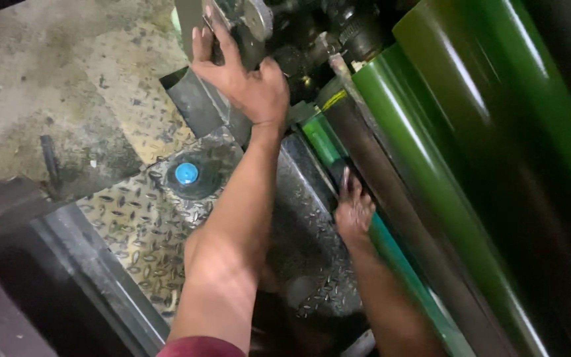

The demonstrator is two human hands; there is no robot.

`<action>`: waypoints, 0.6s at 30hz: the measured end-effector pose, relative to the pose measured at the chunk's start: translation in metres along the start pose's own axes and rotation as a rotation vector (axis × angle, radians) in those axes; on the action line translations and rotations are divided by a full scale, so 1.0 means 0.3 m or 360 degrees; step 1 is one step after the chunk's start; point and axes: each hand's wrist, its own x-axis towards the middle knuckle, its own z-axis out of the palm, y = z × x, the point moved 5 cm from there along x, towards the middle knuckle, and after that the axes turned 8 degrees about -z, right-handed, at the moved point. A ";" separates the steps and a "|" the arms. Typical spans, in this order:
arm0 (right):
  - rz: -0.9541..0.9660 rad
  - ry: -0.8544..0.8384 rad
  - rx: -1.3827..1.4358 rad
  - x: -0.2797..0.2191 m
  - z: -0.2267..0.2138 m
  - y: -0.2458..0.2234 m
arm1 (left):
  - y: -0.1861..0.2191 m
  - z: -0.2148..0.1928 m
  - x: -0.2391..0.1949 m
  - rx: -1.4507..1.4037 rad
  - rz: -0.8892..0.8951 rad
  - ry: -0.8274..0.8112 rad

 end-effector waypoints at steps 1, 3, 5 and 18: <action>0.0091 0.0014 -0.0161 -0.070 0.033 0.028 | 0.000 0.003 -0.012 -0.0042 -0.0002 0.0014; 0.0003 -0.0008 -0.0091 0.068 -0.026 -0.041 | -0.010 0.000 -0.007 -0.0015 -0.0012 0.0021; -0.0052 -0.0014 -0.0032 0.247 -0.119 -0.098 | -0.015 0.015 -0.008 -0.0022 -0.0014 0.0012; -0.0183 0.0026 -0.0376 -1.088 0.022 0.509 | -0.130 0.056 -0.023 -0.0209 0.0050 0.0111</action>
